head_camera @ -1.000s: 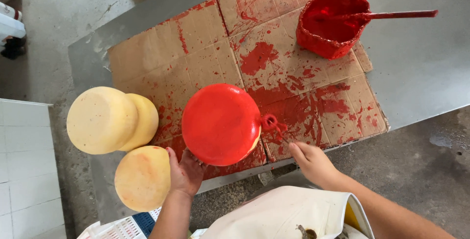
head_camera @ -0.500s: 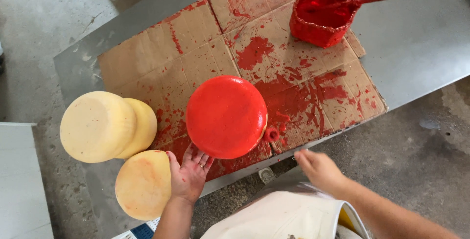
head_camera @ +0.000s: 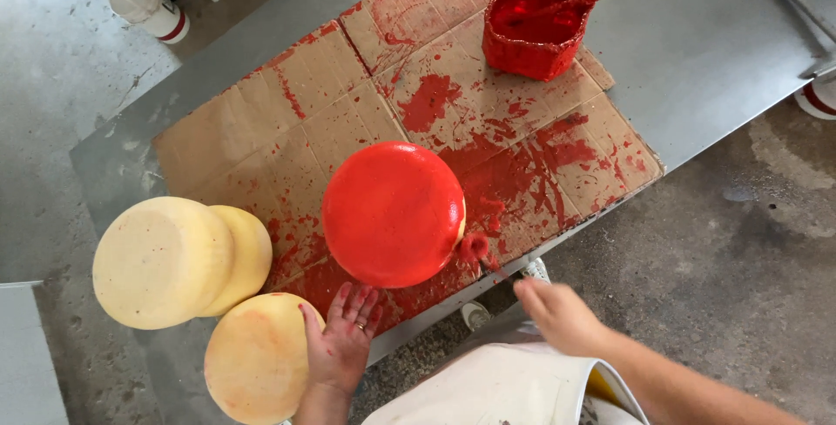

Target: Applying a red protective coating to cheese wheels using a paint roller at a workstation.

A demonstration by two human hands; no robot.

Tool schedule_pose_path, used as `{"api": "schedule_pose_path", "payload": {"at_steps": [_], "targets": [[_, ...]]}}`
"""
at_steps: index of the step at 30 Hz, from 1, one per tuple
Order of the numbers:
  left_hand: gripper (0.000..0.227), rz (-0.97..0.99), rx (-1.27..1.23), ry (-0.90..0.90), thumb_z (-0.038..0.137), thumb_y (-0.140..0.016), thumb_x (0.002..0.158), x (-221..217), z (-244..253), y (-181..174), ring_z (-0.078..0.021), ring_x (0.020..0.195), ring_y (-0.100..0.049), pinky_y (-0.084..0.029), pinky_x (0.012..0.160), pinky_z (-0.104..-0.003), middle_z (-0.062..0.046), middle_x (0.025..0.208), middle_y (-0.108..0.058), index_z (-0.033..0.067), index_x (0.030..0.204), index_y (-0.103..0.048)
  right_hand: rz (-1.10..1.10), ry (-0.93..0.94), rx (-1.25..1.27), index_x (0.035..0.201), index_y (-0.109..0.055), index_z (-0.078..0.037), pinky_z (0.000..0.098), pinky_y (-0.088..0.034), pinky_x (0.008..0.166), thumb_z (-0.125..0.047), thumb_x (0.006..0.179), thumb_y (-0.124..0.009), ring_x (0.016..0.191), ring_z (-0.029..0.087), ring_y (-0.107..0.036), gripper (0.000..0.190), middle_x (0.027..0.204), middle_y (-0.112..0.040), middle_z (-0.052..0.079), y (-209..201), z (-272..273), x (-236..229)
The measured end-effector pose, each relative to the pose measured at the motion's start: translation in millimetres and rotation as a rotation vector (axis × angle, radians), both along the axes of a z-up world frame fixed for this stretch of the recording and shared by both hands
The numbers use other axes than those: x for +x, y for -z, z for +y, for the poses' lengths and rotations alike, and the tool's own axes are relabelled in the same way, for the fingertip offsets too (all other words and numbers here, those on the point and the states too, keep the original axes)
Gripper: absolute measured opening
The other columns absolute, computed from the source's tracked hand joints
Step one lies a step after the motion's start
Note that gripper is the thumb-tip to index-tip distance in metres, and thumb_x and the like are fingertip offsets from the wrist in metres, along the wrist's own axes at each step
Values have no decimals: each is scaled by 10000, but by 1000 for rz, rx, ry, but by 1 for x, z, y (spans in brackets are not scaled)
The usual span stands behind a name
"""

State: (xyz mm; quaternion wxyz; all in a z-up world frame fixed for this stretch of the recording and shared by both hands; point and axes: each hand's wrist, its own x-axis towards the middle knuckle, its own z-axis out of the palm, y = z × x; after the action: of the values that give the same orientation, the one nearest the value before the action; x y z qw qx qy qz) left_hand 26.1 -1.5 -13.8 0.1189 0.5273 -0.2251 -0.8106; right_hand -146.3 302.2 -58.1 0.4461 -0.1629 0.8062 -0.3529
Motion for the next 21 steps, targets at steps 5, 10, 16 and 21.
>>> {"api": "schedule_pose_path", "payload": {"at_steps": [5, 10, 16, 21], "targets": [[849, 57, 38, -57, 795, -260, 977, 16, 4, 26, -385, 1337, -539, -364, 1189, -510, -226, 1370, -609, 107, 1368, -568, 125, -162, -19, 816, -557, -155, 377, -467, 668, -472, 1045, -450, 643, 220, -587, 405, 667, -573, 23, -6, -7, 10], [849, 93, 30, -62, 779, -271, 974, 23, 6, 25, -391, 1301, -537, -375, 1167, -506, -249, 1334, -594, 98, 1394, -553, -19, -200, 295, 1232, -726, -205, 330, -569, 994, -560, 991, -415, 1065, 148, -752, 530, 1178, -797, -28, -90, -22, -56], [834, 85, 43, -67, 763, -252, 977, 27, 10, 15, -374, 1296, -522, -379, 1158, -497, -248, 1379, -572, 100, 1398, -533, 159, -221, 328, 1357, -664, -183, 341, -556, 1075, -513, 1030, -363, 1167, 210, -726, 554, 1302, -745, 44, -98, -40, -111], [818, 100, 74, -97, 754, -270, 991, 31, 15, 17, -379, 1303, -524, -382, 1154, -509, -251, 1379, -577, 90, 1386, -538, 110, 1, 270, 1461, -533, -136, 426, -472, 1167, -483, 1072, -333, 1326, 263, -573, 559, 1452, -596, 116, -107, -64, -85]]}}
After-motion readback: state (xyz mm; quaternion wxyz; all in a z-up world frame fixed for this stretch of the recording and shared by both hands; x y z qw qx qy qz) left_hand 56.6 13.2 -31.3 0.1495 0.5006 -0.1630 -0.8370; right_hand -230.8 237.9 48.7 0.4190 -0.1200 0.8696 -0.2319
